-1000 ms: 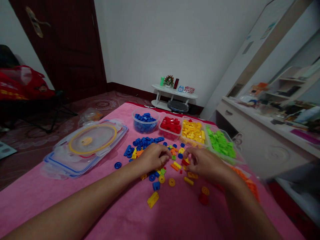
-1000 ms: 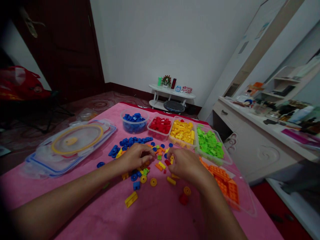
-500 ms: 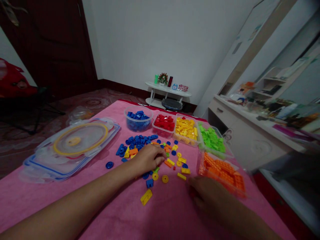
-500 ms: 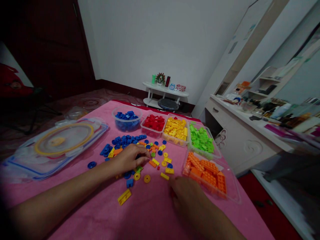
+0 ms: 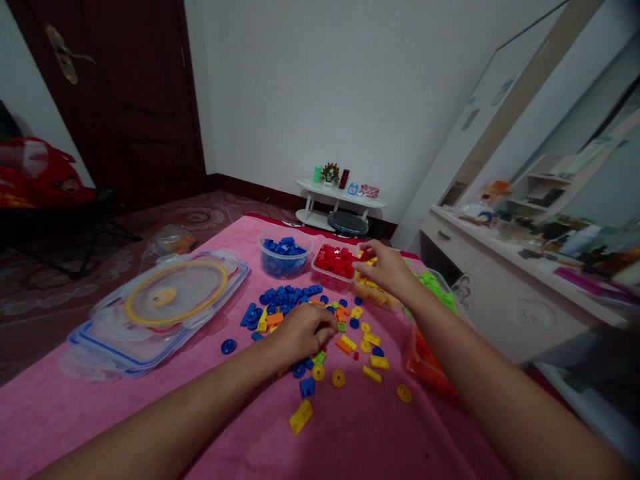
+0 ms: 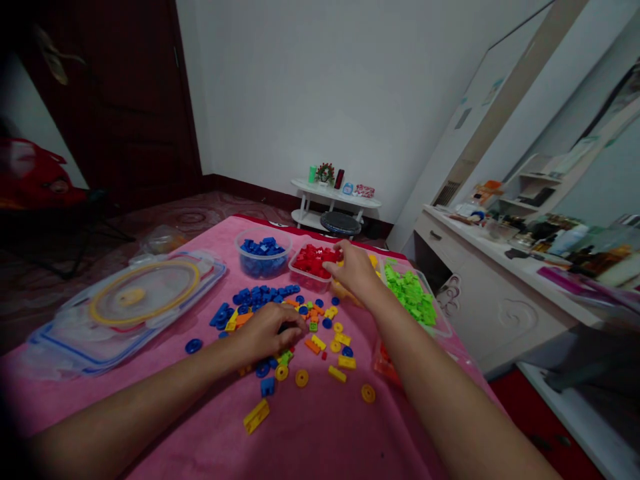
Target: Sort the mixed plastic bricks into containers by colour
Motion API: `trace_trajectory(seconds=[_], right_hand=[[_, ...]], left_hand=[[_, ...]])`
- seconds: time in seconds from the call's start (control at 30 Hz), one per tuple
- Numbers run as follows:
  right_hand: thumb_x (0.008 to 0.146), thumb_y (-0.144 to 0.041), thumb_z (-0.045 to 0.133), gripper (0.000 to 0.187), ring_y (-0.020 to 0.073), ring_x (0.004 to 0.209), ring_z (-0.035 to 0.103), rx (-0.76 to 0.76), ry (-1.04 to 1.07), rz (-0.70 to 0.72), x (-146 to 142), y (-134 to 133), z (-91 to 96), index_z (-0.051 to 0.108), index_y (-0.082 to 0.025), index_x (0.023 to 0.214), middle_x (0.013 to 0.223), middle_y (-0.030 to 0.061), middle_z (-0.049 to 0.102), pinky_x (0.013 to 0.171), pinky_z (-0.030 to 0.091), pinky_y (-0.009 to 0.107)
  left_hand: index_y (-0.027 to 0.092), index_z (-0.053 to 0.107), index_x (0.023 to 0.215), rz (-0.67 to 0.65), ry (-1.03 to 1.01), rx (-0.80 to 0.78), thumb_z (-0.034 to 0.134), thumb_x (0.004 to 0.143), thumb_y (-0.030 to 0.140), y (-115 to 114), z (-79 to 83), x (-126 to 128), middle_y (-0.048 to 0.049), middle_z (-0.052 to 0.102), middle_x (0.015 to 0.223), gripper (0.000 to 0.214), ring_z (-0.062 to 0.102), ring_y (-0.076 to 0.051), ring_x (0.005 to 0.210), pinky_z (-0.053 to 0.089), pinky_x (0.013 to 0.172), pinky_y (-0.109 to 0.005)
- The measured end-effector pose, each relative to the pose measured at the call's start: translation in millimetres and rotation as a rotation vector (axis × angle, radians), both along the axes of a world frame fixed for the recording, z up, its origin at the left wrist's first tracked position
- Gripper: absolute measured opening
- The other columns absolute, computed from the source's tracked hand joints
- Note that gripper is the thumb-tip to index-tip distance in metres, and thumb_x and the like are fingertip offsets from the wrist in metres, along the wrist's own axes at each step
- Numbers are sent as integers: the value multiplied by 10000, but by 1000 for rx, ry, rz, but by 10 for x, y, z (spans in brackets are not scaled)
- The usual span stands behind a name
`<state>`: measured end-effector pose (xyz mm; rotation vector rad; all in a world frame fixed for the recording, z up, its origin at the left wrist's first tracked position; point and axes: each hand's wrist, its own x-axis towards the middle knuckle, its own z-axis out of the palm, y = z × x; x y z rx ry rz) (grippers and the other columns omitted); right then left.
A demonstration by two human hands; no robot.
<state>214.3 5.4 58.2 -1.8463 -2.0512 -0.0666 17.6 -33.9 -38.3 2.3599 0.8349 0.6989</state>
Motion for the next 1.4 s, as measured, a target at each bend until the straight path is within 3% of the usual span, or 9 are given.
trace_trajectory(seconds=[0.1,0.2,0.3,0.5,0.67,0.8,0.93,1.1,1.4], right_hand=[[768,-263,611,335,151,809,589,-7,9,-21,-20,76,-118,597,-135,1077,958,78,661,691,397,234],[733,-181,595,149,139,773,592,-228,-128,49,-85,-74,-283,676,-179,857,844,34,676,650,373,217],[690,-163,608,124,126,681,576,-387,-214,52,-172,-289,-411,693,-208,768,755,10,671,564,315,216],[719,-394,647,201,122,596,527,-424,-233,45,-285,-653,-591,646,-200,663,657,14,637,520,225,239],[669,-270,668,96,125,636,517,-427,-225,100,-299,-841,-691,613,-193,686,713,13,635,521,203,238],[706,-207,591,33,110,611,513,-348,-44,46,-226,-704,-662,609,-183,721,686,2,621,523,246,220],[740,-185,573,139,128,702,562,-181,53,0,-182,-420,-729,648,-167,855,791,32,659,591,319,213],[731,-150,570,155,146,773,594,-231,-35,-66,-220,-239,-864,684,-184,831,849,42,687,628,341,224],[663,-200,668,53,120,616,540,-376,-85,9,-223,-315,-876,655,-176,708,687,19,629,527,276,222]], left_hand=[[178,716,837,-4,3,4,513,742,99,16,-35,7,-31,709,815,237,620,-148,755,432,686,-221],[188,717,852,2,19,20,516,743,107,39,-85,19,-28,713,823,243,624,-152,774,435,703,-224],[193,715,860,7,38,32,513,742,114,45,-120,26,-23,714,829,246,626,-152,779,434,699,-222],[192,714,838,40,64,32,507,745,133,75,-97,-14,-26,709,810,235,622,-149,753,425,680,-219],[189,709,840,106,29,59,512,760,167,219,-24,-128,-23,704,801,214,606,-141,709,411,651,-217],[182,709,879,180,17,60,502,771,186,335,36,-233,-29,707,829,233,603,-147,714,407,641,-221],[172,708,892,221,14,70,493,775,185,396,35,-273,-40,711,870,245,608,-156,754,418,668,-225],[177,712,872,207,28,62,502,765,184,407,-14,-268,-34,711,844,236,604,-149,727,416,642,-216],[191,710,931,200,179,52,554,746,197,370,55,-296,-48,695,856,242,596,-161,745,420,673,-233]])
